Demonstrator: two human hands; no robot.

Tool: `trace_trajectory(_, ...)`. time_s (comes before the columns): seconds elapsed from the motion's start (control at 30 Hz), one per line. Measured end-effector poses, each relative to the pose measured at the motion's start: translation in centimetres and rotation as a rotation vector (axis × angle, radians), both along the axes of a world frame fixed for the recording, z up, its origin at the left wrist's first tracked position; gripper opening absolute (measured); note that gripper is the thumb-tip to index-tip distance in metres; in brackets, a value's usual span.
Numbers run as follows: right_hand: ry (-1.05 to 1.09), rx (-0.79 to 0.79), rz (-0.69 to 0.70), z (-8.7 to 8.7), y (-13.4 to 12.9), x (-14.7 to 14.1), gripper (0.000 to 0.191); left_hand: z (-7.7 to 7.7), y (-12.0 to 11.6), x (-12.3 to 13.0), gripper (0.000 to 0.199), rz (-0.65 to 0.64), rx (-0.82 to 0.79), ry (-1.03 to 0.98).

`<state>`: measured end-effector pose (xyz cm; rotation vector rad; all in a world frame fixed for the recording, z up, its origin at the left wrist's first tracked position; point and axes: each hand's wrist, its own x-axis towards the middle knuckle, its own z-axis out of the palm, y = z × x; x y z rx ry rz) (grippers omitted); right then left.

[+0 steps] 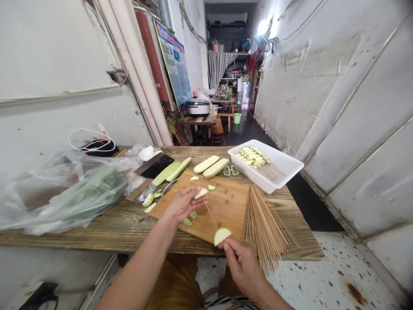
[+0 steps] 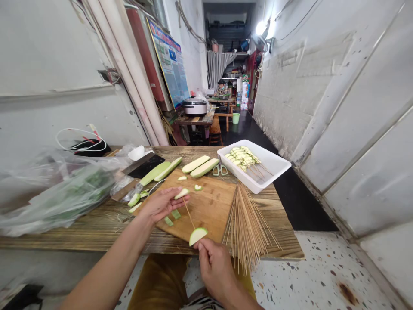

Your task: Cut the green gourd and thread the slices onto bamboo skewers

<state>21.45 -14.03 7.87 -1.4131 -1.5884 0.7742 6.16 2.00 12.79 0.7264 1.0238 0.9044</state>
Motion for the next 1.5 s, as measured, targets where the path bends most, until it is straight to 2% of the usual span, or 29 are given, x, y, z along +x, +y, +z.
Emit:
trace_trajectory(0.37, 0.025, 0.018, -0.002, -0.05, -0.23, -0.01, 0.028, -0.01, 0.12, 0.03, 0.003, 0.05, 0.033, -0.009)
trace_trajectory(1.03, 0.017, 0.037, 0.016, 0.44, -0.01, 0.22, 0.029, 0.62, -0.37, 0.64, 0.004, 0.063, 0.031, 0.017)
trace_trajectory(1.5, 0.008, 0.042, 0.024, 0.58, 0.19, 0.21, 0.028, 0.26, -0.03, 0.68, 0.002, 0.095, 0.034, 0.004)
